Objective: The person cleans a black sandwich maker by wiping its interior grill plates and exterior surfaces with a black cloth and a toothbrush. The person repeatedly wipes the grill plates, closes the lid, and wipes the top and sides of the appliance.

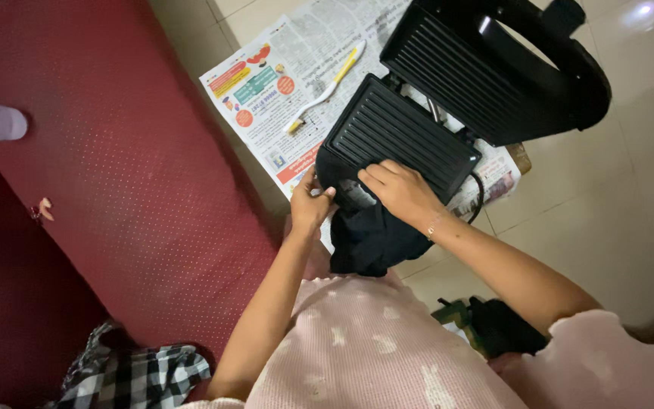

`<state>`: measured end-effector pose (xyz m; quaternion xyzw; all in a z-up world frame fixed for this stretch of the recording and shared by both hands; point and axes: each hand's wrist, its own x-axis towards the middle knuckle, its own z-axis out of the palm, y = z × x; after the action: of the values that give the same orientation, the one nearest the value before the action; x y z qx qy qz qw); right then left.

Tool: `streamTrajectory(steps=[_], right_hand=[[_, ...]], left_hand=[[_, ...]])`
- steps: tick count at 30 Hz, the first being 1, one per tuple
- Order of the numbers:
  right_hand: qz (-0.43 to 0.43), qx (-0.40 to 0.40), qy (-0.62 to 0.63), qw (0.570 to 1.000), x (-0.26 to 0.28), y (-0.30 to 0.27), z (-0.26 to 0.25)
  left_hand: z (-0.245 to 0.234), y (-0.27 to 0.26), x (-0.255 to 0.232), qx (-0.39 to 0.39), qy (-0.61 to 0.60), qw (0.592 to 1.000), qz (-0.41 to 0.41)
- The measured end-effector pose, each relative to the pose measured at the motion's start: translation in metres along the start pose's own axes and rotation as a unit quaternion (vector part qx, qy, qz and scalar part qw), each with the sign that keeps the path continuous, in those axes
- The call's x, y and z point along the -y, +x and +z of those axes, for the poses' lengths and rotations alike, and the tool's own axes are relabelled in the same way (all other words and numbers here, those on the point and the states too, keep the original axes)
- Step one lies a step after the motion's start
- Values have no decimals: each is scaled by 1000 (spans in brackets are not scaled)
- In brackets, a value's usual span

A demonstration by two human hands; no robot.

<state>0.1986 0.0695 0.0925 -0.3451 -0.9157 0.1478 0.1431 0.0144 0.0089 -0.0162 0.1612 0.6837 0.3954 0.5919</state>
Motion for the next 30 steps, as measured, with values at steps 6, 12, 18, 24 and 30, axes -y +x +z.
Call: streamTrajectory(steps=[6, 12, 18, 24, 30], right_hand=[[-6, 6, -17, 1000, -4, 28, 18], [-6, 16, -8, 1000, -7, 2, 5], [-17, 13, -22, 1000, -4, 39, 21], [25, -17, 0, 1000, 7, -28, 4], [201, -102, 127, 966, 23, -36, 16]], left_hand=[[-2, 4, 6, 22, 1, 999, 32], [-1, 2, 1, 20, -14, 999, 27], [-3, 0, -1, 14, 22, 999, 24], [-7, 12, 12, 35, -32, 999, 18], [-14, 3, 15, 71, -82, 994, 30]])
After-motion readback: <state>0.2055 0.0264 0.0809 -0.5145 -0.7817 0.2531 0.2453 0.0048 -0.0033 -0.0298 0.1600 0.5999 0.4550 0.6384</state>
